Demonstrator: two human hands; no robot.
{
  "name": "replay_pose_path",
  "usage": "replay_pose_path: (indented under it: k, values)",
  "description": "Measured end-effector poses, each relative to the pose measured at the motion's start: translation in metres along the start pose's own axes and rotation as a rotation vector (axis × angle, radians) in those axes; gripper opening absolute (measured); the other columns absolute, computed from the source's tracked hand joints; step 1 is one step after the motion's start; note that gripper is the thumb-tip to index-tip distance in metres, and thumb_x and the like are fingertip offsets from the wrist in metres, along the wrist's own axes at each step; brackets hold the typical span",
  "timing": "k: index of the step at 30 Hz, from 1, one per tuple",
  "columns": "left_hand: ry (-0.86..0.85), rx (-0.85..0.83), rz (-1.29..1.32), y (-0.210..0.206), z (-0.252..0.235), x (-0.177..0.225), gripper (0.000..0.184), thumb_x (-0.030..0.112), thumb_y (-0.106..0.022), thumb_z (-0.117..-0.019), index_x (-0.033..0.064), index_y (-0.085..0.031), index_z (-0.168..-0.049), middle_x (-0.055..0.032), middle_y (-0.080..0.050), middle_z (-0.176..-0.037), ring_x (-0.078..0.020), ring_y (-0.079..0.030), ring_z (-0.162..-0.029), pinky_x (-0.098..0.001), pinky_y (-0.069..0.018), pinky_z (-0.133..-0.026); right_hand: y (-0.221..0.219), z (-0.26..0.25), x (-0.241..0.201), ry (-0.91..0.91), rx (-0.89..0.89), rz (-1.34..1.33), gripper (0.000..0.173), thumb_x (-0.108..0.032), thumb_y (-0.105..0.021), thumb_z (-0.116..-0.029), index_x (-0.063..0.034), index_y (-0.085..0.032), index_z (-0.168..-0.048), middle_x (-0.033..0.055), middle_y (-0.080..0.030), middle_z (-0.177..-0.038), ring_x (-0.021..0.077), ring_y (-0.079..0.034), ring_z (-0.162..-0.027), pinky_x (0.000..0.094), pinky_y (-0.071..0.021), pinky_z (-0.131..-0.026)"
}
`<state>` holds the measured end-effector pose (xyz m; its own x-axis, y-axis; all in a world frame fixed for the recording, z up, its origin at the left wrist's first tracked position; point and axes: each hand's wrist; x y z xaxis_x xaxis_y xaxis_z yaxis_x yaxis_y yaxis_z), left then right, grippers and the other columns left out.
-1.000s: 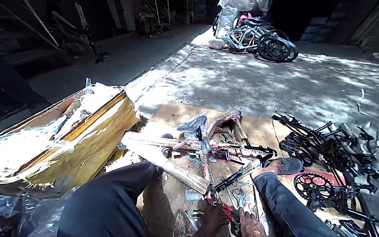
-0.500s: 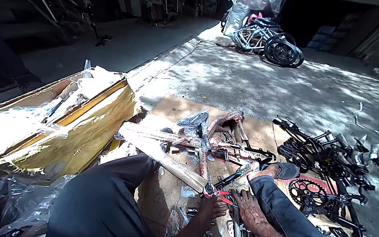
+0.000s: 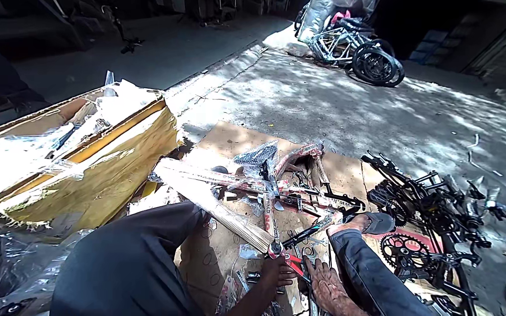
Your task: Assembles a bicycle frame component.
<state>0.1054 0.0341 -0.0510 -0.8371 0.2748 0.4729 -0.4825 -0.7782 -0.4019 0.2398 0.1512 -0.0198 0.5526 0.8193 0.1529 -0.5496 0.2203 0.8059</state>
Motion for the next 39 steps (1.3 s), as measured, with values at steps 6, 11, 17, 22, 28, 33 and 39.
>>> replay_pose_path:
  k: [6,11,17,22,28,33,39]
  values:
    - [-0.029,0.022,-0.14,0.017,0.001,0.002,0.043,0.037,-0.05,-0.1091,-0.0037,-0.055,-0.124,-0.0183,-0.073,-0.091,-0.0285,-0.074,-0.078,-0.0432,-0.062,-0.071,-0.015,0.024,-0.045,-0.179,-0.029,-0.149,0.097,-0.032,-0.074,-0.0837,-0.0126,-0.022,-0.163,0.0316,-0.051,-0.139,0.0474,-0.062,-0.116,0.056,-0.0552,-0.09]
    - [-0.131,0.108,-0.42,0.025,0.004,0.009,0.04,0.037,-0.056,-0.1061,-0.0027,-0.061,-0.11,-0.0156,-0.072,-0.079,-0.0253,-0.072,-0.065,-0.0389,-0.0604,-0.06,-0.008,0.044,-0.076,-0.274,-0.041,-0.316,0.087,-0.034,-0.069,-0.0849,-0.012,-0.028,-0.159,0.0279,-0.057,-0.131,0.0428,-0.067,-0.108,0.054,-0.0577,-0.084]
    - [-0.613,0.479,-1.182,0.025,0.025,0.035,0.052,0.043,-0.068,-0.0963,0.0044,-0.058,-0.129,-0.0231,-0.063,-0.122,-0.041,-0.065,-0.109,-0.0615,-0.053,-0.091,-0.01,0.057,-0.104,-0.279,0.001,-0.541,0.084,-0.034,-0.071,-0.0796,-0.0107,-0.036,-0.153,0.0245,-0.064,-0.12,0.0414,-0.067,-0.107,0.0552,-0.0567,-0.083]
    - [-0.728,0.205,-1.803,0.001,0.028,0.068,0.041,0.036,-0.047,-0.1049,0.0174,-0.062,-0.138,-0.0164,-0.059,-0.137,-0.0333,-0.058,-0.128,-0.0503,-0.053,-0.102,-0.015,0.062,-0.099,-0.239,0.065,-0.581,0.095,-0.034,-0.078,-0.0758,-0.0035,-0.034,-0.155,0.0282,-0.049,-0.142,0.0462,-0.059,-0.12,0.0576,-0.0559,-0.086]
    - [-0.68,-0.022,-2.196,-0.01,0.029,0.112,0.042,0.034,-0.041,-0.1085,0.0124,-0.06,-0.14,-0.0165,-0.058,-0.14,-0.0356,-0.052,-0.135,-0.0534,-0.0496,-0.106,-0.014,0.062,-0.082,-0.18,0.125,-0.464,0.098,-0.01,-0.071,-0.0856,-0.0012,-0.013,-0.164,0.0279,-0.026,-0.164,0.0523,-0.033,-0.146,0.0702,-0.0444,-0.1]
    - [-0.684,-0.078,-2.302,-0.002,0.022,0.101,0.043,0.033,-0.041,-0.1084,0.0125,-0.058,-0.142,-0.0158,-0.058,-0.14,-0.0367,-0.053,-0.134,-0.0532,-0.0507,-0.104,-0.017,0.04,-0.066,-0.154,0.163,-0.531,0.088,-0.01,-0.07,-0.0834,-0.0122,-0.03,-0.161,0.0287,-0.05,-0.144,0.049,-0.052,-0.13,0.0603,-0.0535,-0.093]
    - [-0.607,0.029,-2.316,-0.015,0.024,0.1,0.046,0.036,-0.034,-0.1102,0.0074,-0.064,-0.13,-0.0174,-0.064,-0.131,-0.0358,-0.057,-0.129,-0.0541,-0.0501,-0.102,0.016,0.065,-0.106,-0.151,-0.017,-0.771,0.104,-0.052,-0.078,-0.0763,0.0008,-0.031,-0.153,0.0256,-0.067,-0.119,0.0416,-0.068,-0.11,0.0574,-0.0553,-0.091]
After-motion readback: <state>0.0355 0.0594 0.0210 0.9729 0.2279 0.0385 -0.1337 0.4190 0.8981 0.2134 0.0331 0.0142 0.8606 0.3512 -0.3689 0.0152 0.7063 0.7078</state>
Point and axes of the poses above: each hand's wrist, its own z-axis away from the middle knuckle, its own y-axis out of the back of the hand, x = y × z
